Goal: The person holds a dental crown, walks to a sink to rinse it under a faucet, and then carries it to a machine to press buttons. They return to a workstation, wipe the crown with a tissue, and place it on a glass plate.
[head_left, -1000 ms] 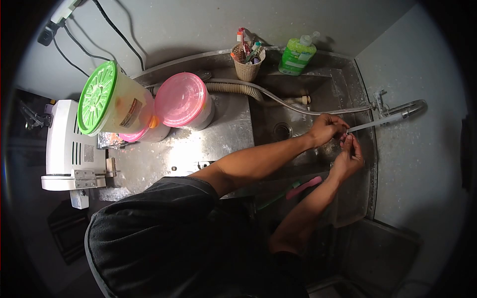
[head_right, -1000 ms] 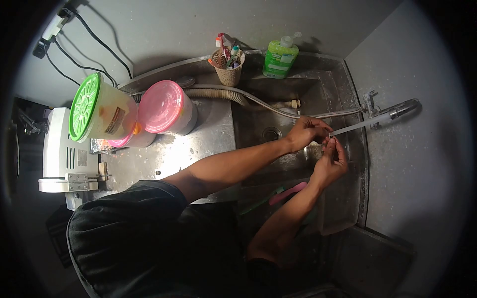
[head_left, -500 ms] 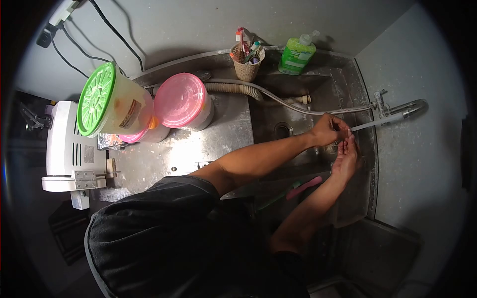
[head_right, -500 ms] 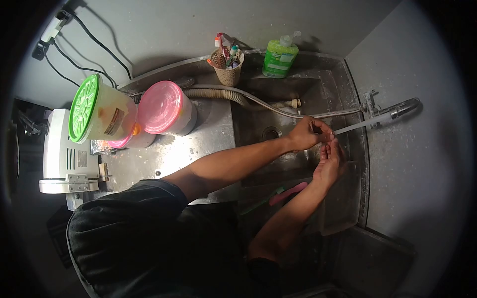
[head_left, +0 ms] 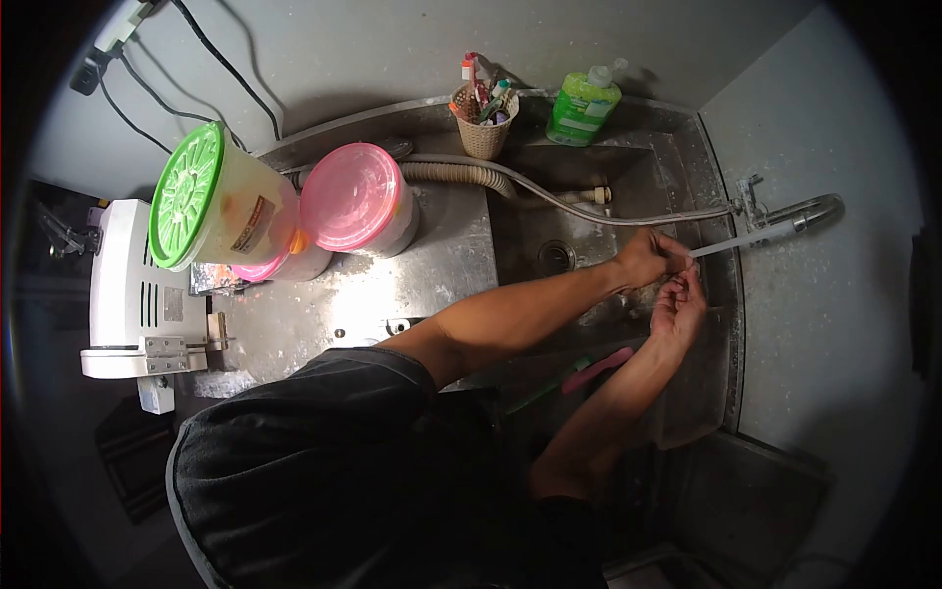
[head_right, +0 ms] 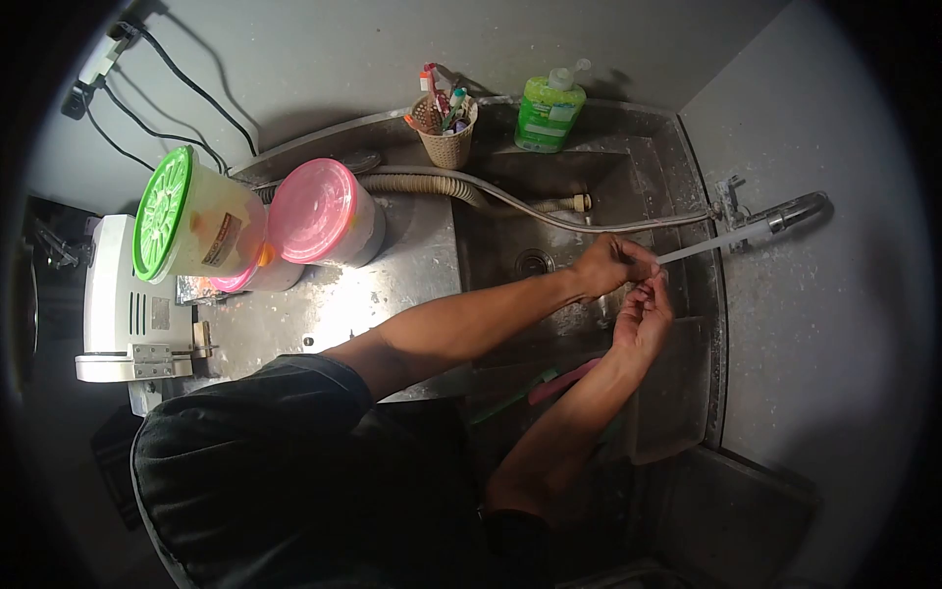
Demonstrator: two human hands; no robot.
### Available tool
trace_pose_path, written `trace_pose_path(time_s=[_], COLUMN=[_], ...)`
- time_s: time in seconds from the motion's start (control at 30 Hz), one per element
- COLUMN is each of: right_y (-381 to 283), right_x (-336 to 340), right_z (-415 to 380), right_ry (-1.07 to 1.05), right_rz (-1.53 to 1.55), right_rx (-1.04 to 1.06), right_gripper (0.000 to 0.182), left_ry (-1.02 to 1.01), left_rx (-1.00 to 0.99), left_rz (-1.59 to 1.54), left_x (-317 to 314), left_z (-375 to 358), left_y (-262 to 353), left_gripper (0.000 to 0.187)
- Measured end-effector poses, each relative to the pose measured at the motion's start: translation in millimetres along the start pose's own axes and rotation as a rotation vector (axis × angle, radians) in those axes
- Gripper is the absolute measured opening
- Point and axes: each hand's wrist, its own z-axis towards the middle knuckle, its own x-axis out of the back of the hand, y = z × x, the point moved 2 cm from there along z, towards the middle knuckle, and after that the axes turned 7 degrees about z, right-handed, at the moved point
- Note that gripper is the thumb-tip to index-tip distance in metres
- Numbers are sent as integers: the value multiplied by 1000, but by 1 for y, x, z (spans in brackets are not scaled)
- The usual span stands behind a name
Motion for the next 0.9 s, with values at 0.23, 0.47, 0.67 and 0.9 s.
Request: trace_pose_path(time_s=[0.23,0.47,0.67,0.9], right_y=[7,14,11,7], right_x=[1,-5,-8,-7], right_z=[-6,-6,-7,-6], right_ry=[83,50,83,102], right_rz=[29,-105,-29,27], right_rx=[-81,20,-68,-109], right_gripper=[10,21,25,19], left_ry=[-93,15,0,-10], left_rx=[49,7,138,114], left_rz=[45,133,-142,-143], left_x=[12,14,15,12], left_z=[0,-1,3,-1], left_y=[1,-4,-7,6], left_gripper=[19,20,20,17])
